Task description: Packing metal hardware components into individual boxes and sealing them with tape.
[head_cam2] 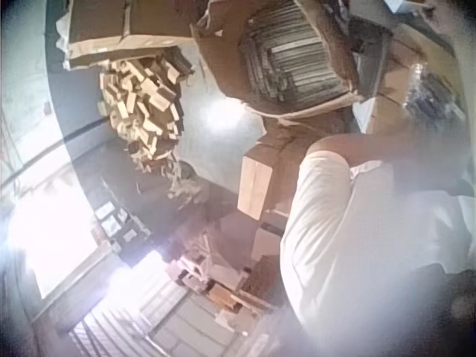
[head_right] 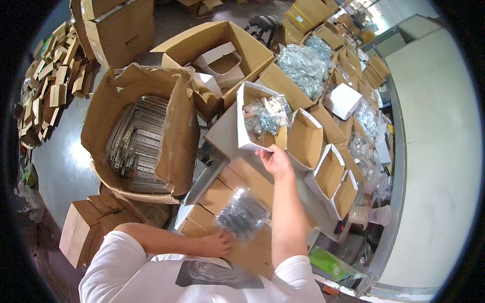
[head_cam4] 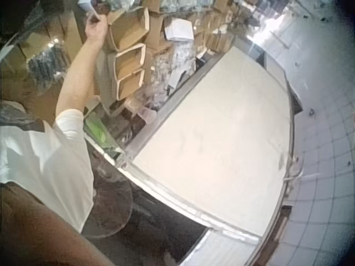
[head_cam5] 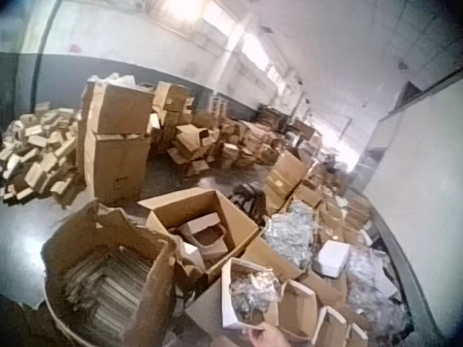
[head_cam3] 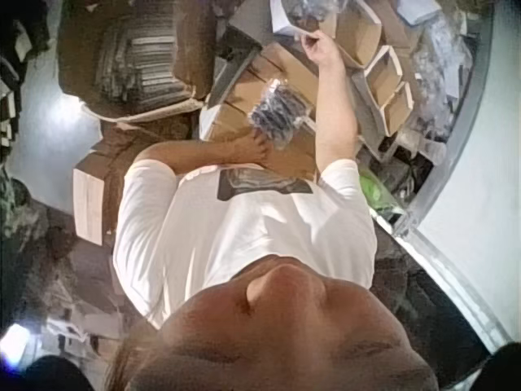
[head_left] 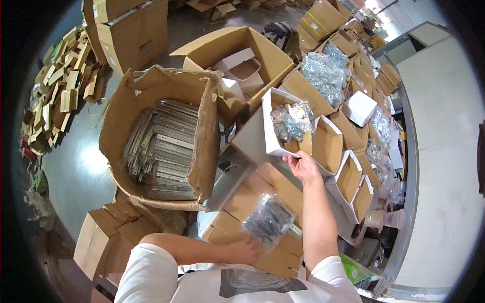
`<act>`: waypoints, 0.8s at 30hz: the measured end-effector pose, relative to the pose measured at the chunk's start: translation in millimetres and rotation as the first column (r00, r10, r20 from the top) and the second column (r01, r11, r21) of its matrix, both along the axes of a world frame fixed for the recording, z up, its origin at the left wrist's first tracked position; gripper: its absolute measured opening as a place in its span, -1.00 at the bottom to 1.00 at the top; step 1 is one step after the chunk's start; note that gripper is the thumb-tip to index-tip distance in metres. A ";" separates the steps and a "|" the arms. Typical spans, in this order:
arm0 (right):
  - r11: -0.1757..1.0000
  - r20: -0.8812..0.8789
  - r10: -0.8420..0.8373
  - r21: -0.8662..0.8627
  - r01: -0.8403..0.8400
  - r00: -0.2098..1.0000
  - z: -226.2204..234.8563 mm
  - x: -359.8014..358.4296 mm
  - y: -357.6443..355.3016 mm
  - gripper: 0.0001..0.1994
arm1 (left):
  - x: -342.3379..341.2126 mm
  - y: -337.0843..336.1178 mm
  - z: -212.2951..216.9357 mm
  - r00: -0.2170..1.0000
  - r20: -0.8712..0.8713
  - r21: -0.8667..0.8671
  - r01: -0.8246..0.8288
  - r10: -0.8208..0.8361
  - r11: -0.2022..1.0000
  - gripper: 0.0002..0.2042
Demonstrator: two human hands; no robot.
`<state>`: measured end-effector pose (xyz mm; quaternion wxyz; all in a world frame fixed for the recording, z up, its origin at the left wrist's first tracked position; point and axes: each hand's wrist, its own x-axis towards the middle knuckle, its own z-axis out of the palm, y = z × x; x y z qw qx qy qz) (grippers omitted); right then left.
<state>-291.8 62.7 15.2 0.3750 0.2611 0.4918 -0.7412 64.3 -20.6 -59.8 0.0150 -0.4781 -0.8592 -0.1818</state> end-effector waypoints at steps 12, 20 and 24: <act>1.000 -0.377 -0.019 -0.005 0.019 0.926 61.1 176.3 195.2 -0.75 | -106.3 -12.3 99.2 0.689 0.586 -0.331 -0.277 0.427 0.902 -0.22; 0.756 -0.713 0.358 0.600 0.261 0.603 -3.9 270.7 254.3 -0.40 | -102.3 -8.8 95.8 0.568 0.636 -0.275 -0.465 0.522 0.841 -0.16; 0.456 -0.523 0.638 0.848 0.270 0.565 -15.5 303.3 252.5 -0.23 | -101.3 -7.2 88.4 0.571 0.636 -0.347 -0.390 0.520 0.853 0.00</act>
